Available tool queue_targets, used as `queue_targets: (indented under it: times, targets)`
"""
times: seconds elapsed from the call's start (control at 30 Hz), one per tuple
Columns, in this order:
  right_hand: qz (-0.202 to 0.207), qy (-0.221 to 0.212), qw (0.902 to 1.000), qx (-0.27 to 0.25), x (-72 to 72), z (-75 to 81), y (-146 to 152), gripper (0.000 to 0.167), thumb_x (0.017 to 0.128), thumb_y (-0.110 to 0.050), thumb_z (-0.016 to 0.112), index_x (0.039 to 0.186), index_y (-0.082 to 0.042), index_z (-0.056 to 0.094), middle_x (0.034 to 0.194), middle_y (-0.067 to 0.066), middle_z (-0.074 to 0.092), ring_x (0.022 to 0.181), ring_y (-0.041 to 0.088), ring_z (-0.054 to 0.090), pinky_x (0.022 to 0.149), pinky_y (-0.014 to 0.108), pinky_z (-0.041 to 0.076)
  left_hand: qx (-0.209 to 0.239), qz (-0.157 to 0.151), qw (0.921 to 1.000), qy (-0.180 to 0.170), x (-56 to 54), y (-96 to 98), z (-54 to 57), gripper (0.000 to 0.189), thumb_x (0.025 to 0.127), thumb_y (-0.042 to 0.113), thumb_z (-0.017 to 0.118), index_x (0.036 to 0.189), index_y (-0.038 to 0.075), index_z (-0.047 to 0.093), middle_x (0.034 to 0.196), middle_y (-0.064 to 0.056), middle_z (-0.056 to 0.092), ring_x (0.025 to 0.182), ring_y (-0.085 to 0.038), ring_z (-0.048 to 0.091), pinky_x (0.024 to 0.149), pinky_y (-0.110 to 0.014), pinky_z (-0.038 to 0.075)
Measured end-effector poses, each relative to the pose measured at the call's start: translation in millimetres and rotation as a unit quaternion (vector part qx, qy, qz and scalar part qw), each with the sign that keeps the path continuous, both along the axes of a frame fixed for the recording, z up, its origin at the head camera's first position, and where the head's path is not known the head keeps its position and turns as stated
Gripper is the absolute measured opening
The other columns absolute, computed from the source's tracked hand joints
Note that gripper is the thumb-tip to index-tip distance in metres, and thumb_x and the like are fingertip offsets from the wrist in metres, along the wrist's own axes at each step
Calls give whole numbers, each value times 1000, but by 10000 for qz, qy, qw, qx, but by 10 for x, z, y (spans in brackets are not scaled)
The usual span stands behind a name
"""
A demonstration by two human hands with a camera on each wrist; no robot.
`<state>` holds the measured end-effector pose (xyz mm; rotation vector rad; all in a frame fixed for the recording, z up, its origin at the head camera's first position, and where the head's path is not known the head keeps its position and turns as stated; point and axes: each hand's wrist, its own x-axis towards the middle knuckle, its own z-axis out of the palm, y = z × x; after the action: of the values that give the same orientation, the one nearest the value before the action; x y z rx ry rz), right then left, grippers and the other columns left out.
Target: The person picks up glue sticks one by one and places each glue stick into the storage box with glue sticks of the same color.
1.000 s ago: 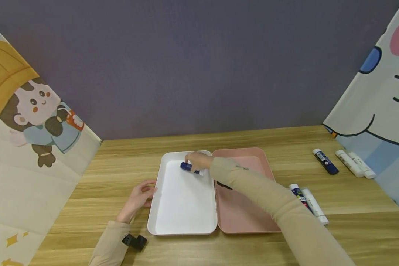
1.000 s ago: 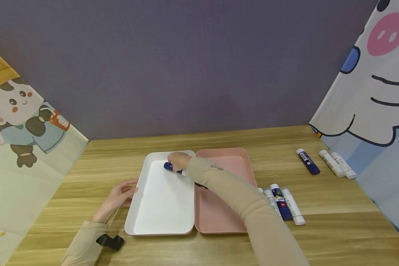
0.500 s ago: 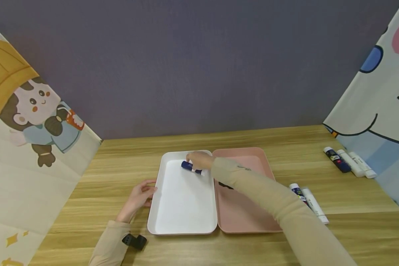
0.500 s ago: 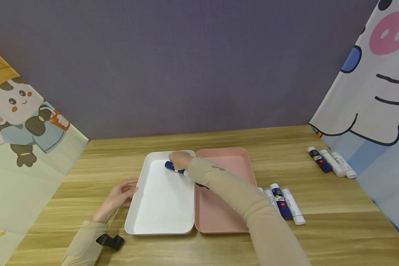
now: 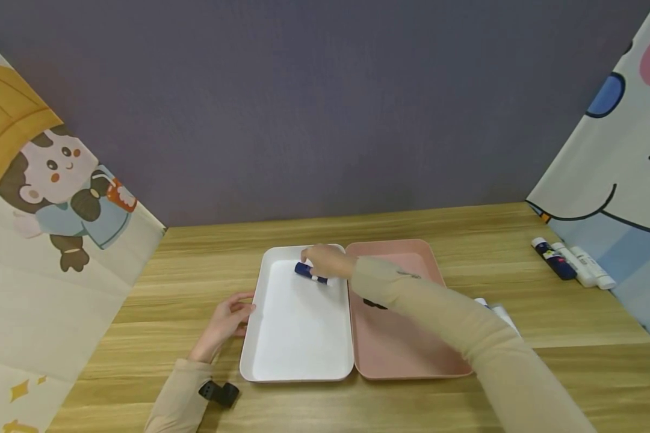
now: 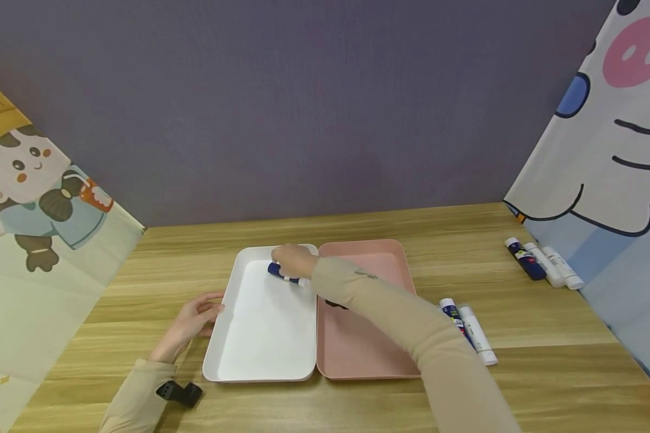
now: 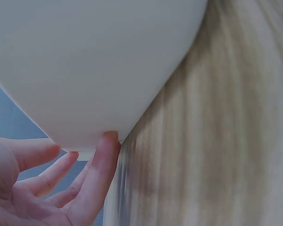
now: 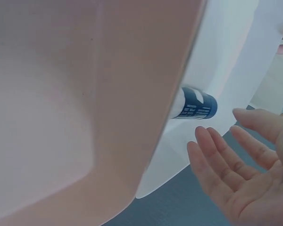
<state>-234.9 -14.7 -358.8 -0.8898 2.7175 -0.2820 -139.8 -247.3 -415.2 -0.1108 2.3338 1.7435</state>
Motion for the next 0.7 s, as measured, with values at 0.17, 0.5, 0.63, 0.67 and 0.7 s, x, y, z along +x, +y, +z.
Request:
queue_targets:
  times: [0.17, 0.5, 0.63, 0.67, 0.7]
  targets:
    - [20, -15, 10000, -39, 58, 61, 35, 35, 85, -13, 58, 120, -9, 54, 114, 8, 59, 74, 12, 56, 60, 21, 46, -56, 8, 10000, -5, -6, 0, -5, 39, 90, 8, 49, 126, -4, 40, 104, -23, 54, 74, -18, 61, 59, -33, 53]
    - [149, -217, 9970, -730, 120, 158, 231, 32, 84, -7, 58, 115, -3, 56, 94, 10, 60, 81, 17, 55, 67, 28, 47, -88, 73, 9999, 30, 0, 13, -2, 38, 90, 7, 49, 125, -4, 41, 104, -23, 55, 72, -17, 61, 57, -33, 53]
    - [176, -263, 9960, -839, 164, 198, 337, 32, 84, -7, 58, 116, -5, 55, 96, 10, 60, 82, 18, 55, 68, 27, 46, -70, 64, 9999, 41, 2, 15, 2, 39, 90, 8, 50, 125, -5, 40, 105, -24, 54, 72, -17, 61, 57, -33, 53]
    - [180, -265, 9957, -867, 180, 212, 361, 32, 84, -7, 58, 115, -5, 56, 96, 9, 60, 83, 18, 56, 68, 27, 47, -70, 65, 9999, 33, 2, 15, 3, 39, 90, 8, 50, 125, -5, 40, 105, -24, 54, 72, -17, 60, 57, -33, 53]
    - [196, -247, 9956, -887, 198, 226, 384, 32, 84, -7, 59, 115, -5, 56, 97, 9, 60, 84, 18, 56, 69, 27, 47, -66, 65, 10000, 28, 2, 15, 3, 39, 90, 8, 50, 125, -5, 40, 105, -24, 54, 72, -17, 60, 57, -33, 53]
